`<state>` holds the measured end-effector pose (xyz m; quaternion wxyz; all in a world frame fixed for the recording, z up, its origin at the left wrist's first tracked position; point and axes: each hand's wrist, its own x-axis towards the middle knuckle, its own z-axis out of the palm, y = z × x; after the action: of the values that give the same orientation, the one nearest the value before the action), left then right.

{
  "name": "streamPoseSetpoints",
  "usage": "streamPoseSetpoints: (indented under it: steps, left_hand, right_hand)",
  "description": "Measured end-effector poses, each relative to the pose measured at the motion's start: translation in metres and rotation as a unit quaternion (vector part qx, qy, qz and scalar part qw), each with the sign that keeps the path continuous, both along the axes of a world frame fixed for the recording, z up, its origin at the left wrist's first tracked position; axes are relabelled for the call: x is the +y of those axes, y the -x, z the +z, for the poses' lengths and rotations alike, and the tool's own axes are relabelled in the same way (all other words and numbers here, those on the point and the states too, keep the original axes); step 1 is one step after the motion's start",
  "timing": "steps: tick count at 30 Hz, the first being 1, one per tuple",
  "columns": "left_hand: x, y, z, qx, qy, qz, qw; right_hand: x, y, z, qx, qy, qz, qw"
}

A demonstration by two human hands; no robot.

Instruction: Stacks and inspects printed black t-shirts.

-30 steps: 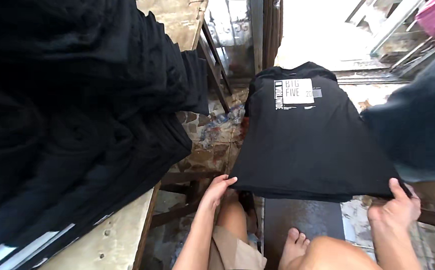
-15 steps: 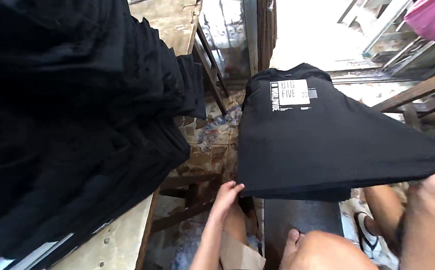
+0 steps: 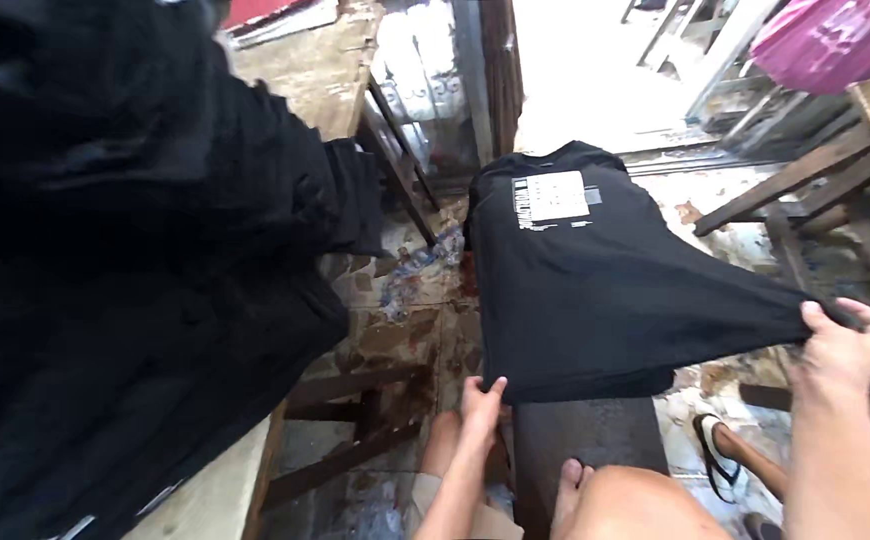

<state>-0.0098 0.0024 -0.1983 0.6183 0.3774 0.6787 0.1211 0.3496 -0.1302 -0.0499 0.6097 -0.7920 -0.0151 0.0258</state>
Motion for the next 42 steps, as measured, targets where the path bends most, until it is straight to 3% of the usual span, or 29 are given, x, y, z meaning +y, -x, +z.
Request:
streamPoseSetpoints:
  steps: [2, 4, 5, 7, 8, 10, 12, 15, 17, 20, 22, 24, 26, 27, 28, 31, 33, 35, 37, 39, 41, 42]
  left_hand:
    - [0.017, 0.014, 0.026, -0.061, 0.056, 0.033, 0.996]
    - [0.042, 0.041, 0.050, -0.168, 0.081, 0.073, 0.980]
    - [0.054, 0.055, 0.059, -0.208, 0.062, 0.083, 0.973]
    - [0.067, 0.073, 0.076, -0.187, -0.027, 0.061, 0.980]
    - [0.069, 0.075, 0.085, -0.145, -0.078, 0.025, 0.986]
    - [0.067, 0.071, 0.102, -0.097, -0.145, -0.032, 0.984]
    - [0.063, 0.062, 0.111, -0.152, -0.184, -0.022, 0.971]
    - [0.061, 0.045, 0.115, -0.169, -0.194, 0.021, 0.966]
    - [0.058, 0.033, 0.105, -0.049, -0.184, -0.024, 0.981]
    - [0.050, 0.032, 0.082, 0.155, -0.169, -0.174, 0.958]
    - [0.048, 0.031, 0.089, 0.198, -0.196, -0.258, 0.925]
    - [0.049, 0.030, 0.108, 0.070, -0.256, -0.248, 0.932]
    - [0.051, 0.024, 0.118, -0.152, -0.262, -0.126, 0.944]
    - [0.052, 0.022, 0.110, -0.183, -0.257, -0.074, 0.946]
    - [0.053, 0.022, 0.091, -0.139, -0.254, -0.060, 0.955]
    - [0.044, 0.024, 0.006, 0.074, -0.151, -0.177, 0.970]
    - [0.030, 0.022, -0.030, 0.097, -0.046, -0.174, 0.979]
    - [0.017, 0.019, -0.037, -0.020, 0.028, -0.031, 0.999]
    - [0.016, 0.022, -0.023, -0.137, 0.101, 0.057, 0.984]
    - [0.026, 0.028, -0.003, -0.197, 0.173, 0.039, 0.964]
    - [0.038, 0.036, 0.017, -0.238, 0.147, 0.028, 0.960]
    - [0.042, 0.038, 0.027, -0.268, 0.107, 0.049, 0.956]
  right_hand:
    - [-0.016, -0.007, -0.003, 0.013, 0.059, 0.058, 0.996]
    - [-0.037, -0.023, -0.016, 0.105, 0.169, 0.127, 0.972]
    - [-0.047, -0.032, -0.031, 0.177, 0.241, 0.162, 0.941]
    - [-0.056, -0.036, -0.062, 0.298, 0.312, 0.240, 0.869]
    - [-0.056, -0.034, -0.071, 0.316, 0.280, 0.252, 0.871]
    - [-0.050, -0.024, -0.079, 0.256, 0.119, 0.212, 0.936]
    - [-0.036, -0.011, -0.104, 0.204, 0.001, 0.133, 0.970]
    - [-0.036, 0.009, -0.181, 0.296, 0.081, 0.089, 0.948]
    - [-0.043, 0.016, -0.213, 0.324, 0.087, 0.075, 0.939]
    - [-0.049, 0.016, -0.198, 0.192, 0.093, 0.033, 0.976]
    - [-0.051, 0.004, -0.159, 0.123, 0.088, 0.033, 0.988]
    - [-0.049, -0.007, -0.112, 0.067, 0.058, 0.035, 0.995]
    - [-0.039, -0.011, -0.067, 0.021, 0.015, 0.023, 0.999]
    - [-0.034, -0.013, -0.050, 0.005, -0.010, 0.012, 1.000]
    - [-0.028, -0.015, -0.036, -0.001, -0.031, 0.006, 0.999]
    - [-0.022, -0.021, -0.013, -0.001, -0.011, 0.027, 1.000]
    - [-0.029, -0.026, -0.011, 0.010, 0.120, 0.103, 0.987]
    - [-0.039, -0.031, -0.019, 0.112, 0.249, 0.182, 0.945]
    - [-0.051, -0.032, -0.043, 0.240, 0.279, 0.224, 0.903]
    - [-0.063, -0.029, -0.071, 0.248, 0.126, 0.202, 0.939]
    - [-0.064, -0.023, -0.102, 0.203, -0.060, 0.112, 0.971]
    - [-0.059, -0.020, -0.116, 0.196, -0.089, 0.068, 0.974]
